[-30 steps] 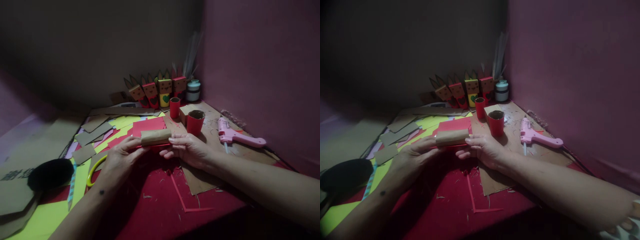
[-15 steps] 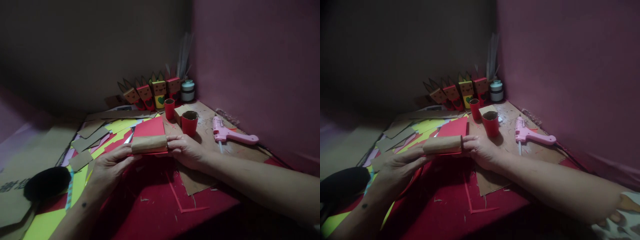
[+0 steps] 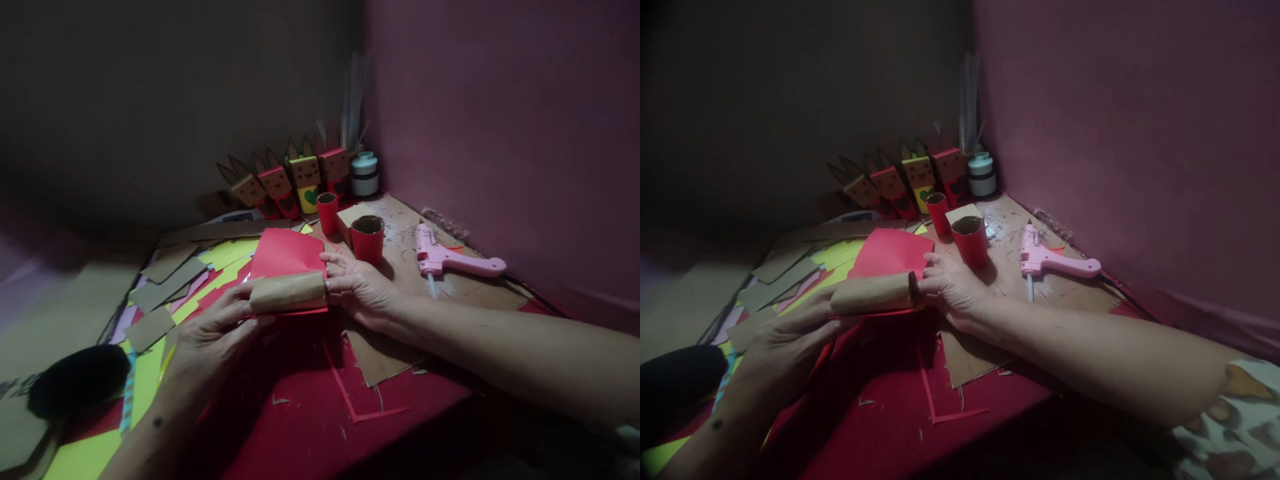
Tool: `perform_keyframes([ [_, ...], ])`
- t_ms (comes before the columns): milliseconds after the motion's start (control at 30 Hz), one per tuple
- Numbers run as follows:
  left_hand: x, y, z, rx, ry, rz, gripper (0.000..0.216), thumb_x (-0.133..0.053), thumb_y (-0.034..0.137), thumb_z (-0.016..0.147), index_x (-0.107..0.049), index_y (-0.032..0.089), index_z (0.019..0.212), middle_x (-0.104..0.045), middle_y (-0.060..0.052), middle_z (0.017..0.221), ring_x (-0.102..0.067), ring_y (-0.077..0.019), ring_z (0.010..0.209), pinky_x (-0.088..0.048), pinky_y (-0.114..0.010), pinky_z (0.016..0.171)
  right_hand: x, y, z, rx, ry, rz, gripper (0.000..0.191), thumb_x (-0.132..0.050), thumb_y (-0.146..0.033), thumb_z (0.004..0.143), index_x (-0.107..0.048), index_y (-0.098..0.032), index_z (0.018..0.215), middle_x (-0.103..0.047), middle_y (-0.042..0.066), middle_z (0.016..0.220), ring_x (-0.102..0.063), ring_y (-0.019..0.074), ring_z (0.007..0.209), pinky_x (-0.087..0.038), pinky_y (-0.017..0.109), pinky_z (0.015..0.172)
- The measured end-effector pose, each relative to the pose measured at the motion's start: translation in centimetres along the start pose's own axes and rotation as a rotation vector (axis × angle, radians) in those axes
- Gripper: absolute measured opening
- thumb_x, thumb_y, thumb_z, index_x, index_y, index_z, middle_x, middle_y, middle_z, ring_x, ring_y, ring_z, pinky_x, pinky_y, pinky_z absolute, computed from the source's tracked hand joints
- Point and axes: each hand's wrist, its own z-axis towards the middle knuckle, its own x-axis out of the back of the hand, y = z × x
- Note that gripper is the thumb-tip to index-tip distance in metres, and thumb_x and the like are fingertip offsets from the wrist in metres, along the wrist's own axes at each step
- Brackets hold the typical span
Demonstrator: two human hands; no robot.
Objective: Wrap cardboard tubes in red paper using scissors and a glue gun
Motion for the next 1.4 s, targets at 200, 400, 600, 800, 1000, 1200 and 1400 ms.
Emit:
perform_keyframes([
  [200, 0.1, -0.2, 0.2, 0.01, -0.006, 0.044, 0.013, -0.074, 0.039, 0.075, -0.08, 0.035, 0.086, -0.067, 0.0, 0.115, -0.063, -0.0227, 0.106, -0.054, -0.029, 0.087, 0.0, 0.0, -0.2, 0.062, -0.151, -0.083, 0.078, -0.079, -0.014, 0.06, -0.043, -0.022, 0.129, -0.071, 0.004, 0.095, -0.064, 0.0199, 0.077, -0.048, 0.03, 0.063],
  [400, 0.2, -0.4, 0.2, -0.005, -0.026, 0.082, 0.014, -0.073, 0.04, 0.076, -0.079, 0.036, 0.088, -0.067, 0.001, 0.116, -0.061, -0.0224, 0.109, -0.052, -0.029, 0.09, 0.1, -0.1, 0.1, 0.025, -0.202, -0.063, 0.062, -0.078, -0.009, 0.057, -0.059, -0.013, 0.115, -0.071, 0.011, 0.109, -0.066, 0.023, 0.094, -0.051, 0.03, 0.069],
  [600, 0.1, -0.3, 0.1, -0.036, -0.036, 0.099, 0.013, -0.073, 0.043, 0.076, -0.079, 0.039, 0.087, -0.068, 0.002, 0.113, -0.063, -0.0206, 0.104, -0.053, -0.025, 0.084, 0.0, 0.2, 0.4, -0.047, -0.179, -0.055, 0.055, -0.076, -0.006, 0.053, -0.065, -0.012, 0.106, -0.073, 0.01, 0.1, -0.066, 0.0245, 0.098, -0.053, 0.034, 0.08],
  [800, 0.2, -0.5, 0.1, -0.041, -0.099, 0.097, 0.015, -0.07, 0.039, 0.081, -0.077, 0.037, 0.094, -0.065, 0.002, 0.118, -0.06, -0.02, 0.108, -0.049, -0.026, 0.091, -0.2, 0.3, 0.5, -0.062, -0.158, -0.034, 0.05, -0.077, -0.005, 0.052, -0.067, -0.012, 0.1, -0.074, 0.01, 0.096, -0.066, 0.0263, 0.099, -0.052, 0.038, 0.086],
  [1000, -0.4, -0.5, -0.1, -0.071, -0.049, 0.107, 0.015, -0.071, 0.04, 0.08, -0.078, 0.035, 0.092, -0.066, -0.001, 0.115, -0.062, -0.0221, 0.107, -0.052, -0.027, 0.087, -0.1, 0.8, 0.4, 0.003, -0.155, -0.071, 0.035, -0.077, -0.012, 0.058, -0.07, -0.015, 0.092, -0.075, 0.007, 0.092, -0.067, 0.0252, 0.096, -0.052, 0.039, 0.087],
  [1200, -0.2, -0.3, 0.0, -0.078, -0.041, 0.119, 0.019, -0.073, 0.04, 0.077, -0.079, 0.033, 0.094, -0.065, -0.003, 0.12, -0.06, -0.0272, 0.114, -0.051, -0.035, 0.096, 0.0, 1.1, 0.3, 0.059, -0.122, -0.108, 0.025, -0.076, -0.013, 0.062, -0.072, -0.016, 0.087, -0.076, 0.005, 0.087, -0.068, 0.0238, 0.093, -0.05, 0.041, 0.092],
  [1400, 1.5, 0.4, 0.6, 0.197, 0.133, -0.286, 0.042, -0.079, 0.038, 0.067, -0.071, 0.03, 0.107, -0.066, -0.005, 0.126, -0.061, -0.0308, 0.116, -0.057, -0.033, 0.089, -0.4, 0.5, 0.0, 0.071, -0.128, -0.047, 0.024, -0.066, -0.006, 0.064, -0.073, -0.017, 0.084, -0.075, 0.003, 0.081, -0.068, 0.0209, 0.089, -0.046, 0.04, 0.097],
])
